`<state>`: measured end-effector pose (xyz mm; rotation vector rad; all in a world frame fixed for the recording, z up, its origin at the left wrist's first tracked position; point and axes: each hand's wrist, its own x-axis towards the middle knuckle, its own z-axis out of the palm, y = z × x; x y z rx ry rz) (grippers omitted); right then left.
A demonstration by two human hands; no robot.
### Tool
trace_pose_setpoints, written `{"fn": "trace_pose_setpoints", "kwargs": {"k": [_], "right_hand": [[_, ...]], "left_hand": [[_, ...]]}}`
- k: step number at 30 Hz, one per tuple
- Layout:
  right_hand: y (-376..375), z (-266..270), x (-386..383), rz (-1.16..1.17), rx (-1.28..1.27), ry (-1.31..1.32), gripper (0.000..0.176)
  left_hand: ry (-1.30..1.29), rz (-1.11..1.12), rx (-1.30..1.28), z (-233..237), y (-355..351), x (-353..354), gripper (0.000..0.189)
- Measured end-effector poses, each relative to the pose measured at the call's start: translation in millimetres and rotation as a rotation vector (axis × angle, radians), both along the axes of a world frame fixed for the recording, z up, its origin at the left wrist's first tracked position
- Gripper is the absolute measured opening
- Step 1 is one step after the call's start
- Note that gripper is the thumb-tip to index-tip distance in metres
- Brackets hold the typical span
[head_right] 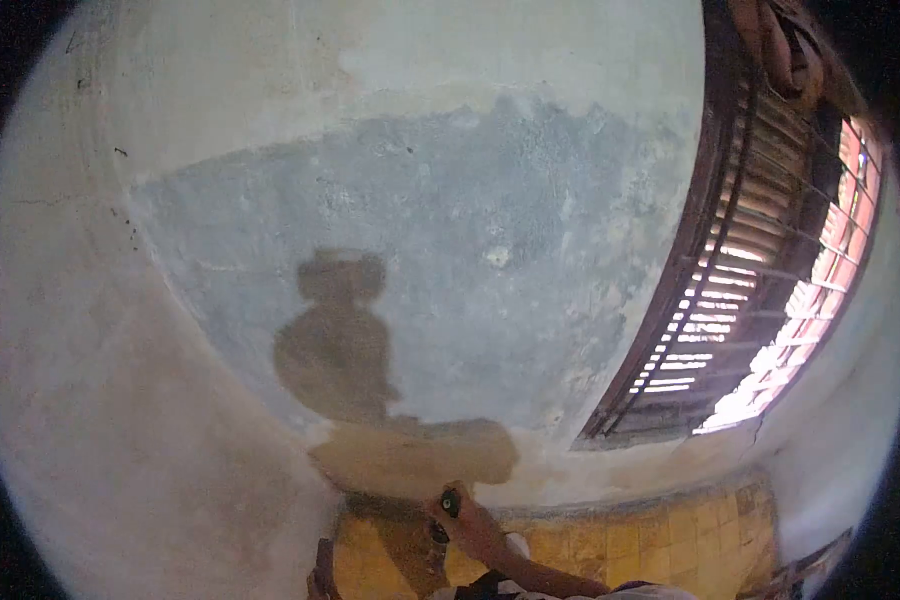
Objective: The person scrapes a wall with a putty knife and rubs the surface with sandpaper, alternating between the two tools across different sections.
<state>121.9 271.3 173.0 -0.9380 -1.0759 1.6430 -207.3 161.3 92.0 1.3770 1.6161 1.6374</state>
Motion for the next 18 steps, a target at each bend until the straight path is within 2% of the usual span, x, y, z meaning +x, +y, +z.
{"fn": "trace_pose_setpoints", "kwargs": {"k": [1, 4, 7, 8, 10, 12, 14, 17, 18], "right_hand": [[-12.9, 3.6, -9.2, -0.077, -0.023, 0.117, 0.032], [-34.0, 21.3, -19.5, -0.184, -0.181, -0.154, 0.021], [-30.6, -2.4, -5.4, -0.236, 0.341, -0.123, 0.028], [-29.5, 8.9, 8.2, -0.195, 0.453, -0.141, 0.031], [-16.3, 54.5, 42.4, -0.111, 0.675, -0.177, 0.036], [1.9, 118.1, 65.1, -0.130, 0.987, -0.310, 0.030], [4.4, 167.5, 75.0, -0.224, 1.080, -0.459, 0.028], [24.2, 198.6, 89.6, -0.466, 1.099, -0.436, 0.031], [30.4, 213.4, 92.4, -0.521, 1.191, -0.420, 0.032]], "left_hand": [[0.019, -0.026, -0.008, 6.9, -1.3, -4.0, 0.054], [0.069, -0.109, -0.019, 28.7, 7.1, -7.0, 0.054], [0.105, -0.192, -0.032, 51.9, 15.3, 2.9, 0.054], [0.117, -0.219, -0.036, 59.6, 19.6, 7.4, 0.054], [0.147, -0.274, -0.041, 75.9, 29.7, 15.0, 0.055], [0.177, -0.328, -0.045, 93.1, 40.9, 24.8, 0.055], [0.203, -0.376, -0.046, 110.4, 52.7, 36.2, 0.055], [0.240, -0.445, -0.042, 130.5, 76.3, 54.9, 0.056], [0.253, -0.469, -0.048, 134.4, 82.3, 60.1, 0.056]]}}
